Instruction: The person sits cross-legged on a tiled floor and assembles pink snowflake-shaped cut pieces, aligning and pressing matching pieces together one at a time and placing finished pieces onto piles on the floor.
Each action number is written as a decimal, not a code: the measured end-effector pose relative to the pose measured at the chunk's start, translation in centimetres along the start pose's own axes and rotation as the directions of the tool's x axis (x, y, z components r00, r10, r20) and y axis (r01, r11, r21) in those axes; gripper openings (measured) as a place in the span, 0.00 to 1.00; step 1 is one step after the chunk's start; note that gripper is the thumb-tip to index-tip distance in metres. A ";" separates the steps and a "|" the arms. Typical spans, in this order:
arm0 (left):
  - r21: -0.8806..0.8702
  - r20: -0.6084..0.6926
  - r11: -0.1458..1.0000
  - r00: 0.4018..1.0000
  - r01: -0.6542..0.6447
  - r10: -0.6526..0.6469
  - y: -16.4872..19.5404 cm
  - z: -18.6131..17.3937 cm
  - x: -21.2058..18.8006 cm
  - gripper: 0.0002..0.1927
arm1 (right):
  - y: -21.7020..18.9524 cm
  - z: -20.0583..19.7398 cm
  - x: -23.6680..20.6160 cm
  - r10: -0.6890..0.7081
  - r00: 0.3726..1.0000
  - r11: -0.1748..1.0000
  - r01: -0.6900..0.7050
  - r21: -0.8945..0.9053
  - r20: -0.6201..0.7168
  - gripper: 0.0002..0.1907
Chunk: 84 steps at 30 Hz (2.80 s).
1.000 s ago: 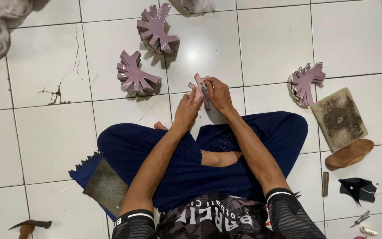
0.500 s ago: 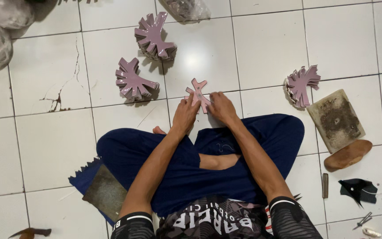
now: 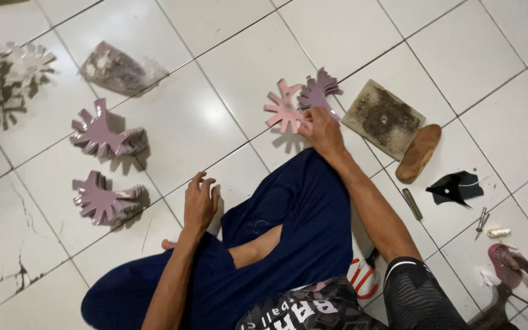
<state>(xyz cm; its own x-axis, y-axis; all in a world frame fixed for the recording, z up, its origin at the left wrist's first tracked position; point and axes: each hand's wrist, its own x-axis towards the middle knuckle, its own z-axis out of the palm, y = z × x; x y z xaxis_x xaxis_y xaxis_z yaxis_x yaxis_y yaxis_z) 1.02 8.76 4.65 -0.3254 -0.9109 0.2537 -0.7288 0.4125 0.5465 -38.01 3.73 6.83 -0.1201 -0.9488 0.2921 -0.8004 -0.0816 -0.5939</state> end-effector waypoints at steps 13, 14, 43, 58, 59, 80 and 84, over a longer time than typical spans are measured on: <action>-0.292 0.328 0.956 0.939 -0.005 0.105 17.9 26.7 28.1 0.35 | 23.9 -3.6 7.5 0.295 0.948 0.955 -0.295 0.017 -0.117 0.14; -0.352 0.395 0.935 0.913 0.049 0.101 18.5 27.8 29.0 0.39 | 24.3 -4.0 7.6 0.317 0.943 0.949 -0.316 0.022 -0.105 0.14; 0.431 -0.453 0.731 0.827 0.529 -0.332 -14.7 -17.9 -12.5 0.10 | -22.2 5.7 -8.0 0.037 0.903 0.834 -0.264 0.485 0.429 0.15; 0.023 -0.514 0.969 0.834 0.247 -0.200 -11.6 -20.5 -12.0 0.12 | -23.0 8.3 -10.8 0.154 0.932 0.743 -0.329 0.583 0.329 0.14; 0.031 -0.472 0.970 0.859 0.239 -0.197 -10.7 -18.6 -11.0 0.12 | -22.9 8.4 -10.4 0.151 0.935 0.733 -0.324 0.598 0.322 0.14; -0.062 -0.157 0.942 0.929 0.330 -0.336 -9.2 -2.9 -8.5 0.13 | -21.6 19.8 -10.3 -0.237 0.928 0.965 0.190 0.179 0.288 0.11; -0.108 -0.164 0.940 0.927 0.323 -0.338 -9.2 -2.6 -8.5 0.12 | -21.6 19.5 -10.7 -0.262 0.929 0.960 0.223 0.171 0.260 0.11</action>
<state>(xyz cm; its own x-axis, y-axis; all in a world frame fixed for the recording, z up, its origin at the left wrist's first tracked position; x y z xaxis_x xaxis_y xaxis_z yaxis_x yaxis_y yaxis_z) 12.02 12.74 -0.46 0.0432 -0.9825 0.1811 -0.7250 0.0939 0.6823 -7.95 9.70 1.90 0.2510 -0.9398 0.2321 -0.6945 -0.3419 -0.6331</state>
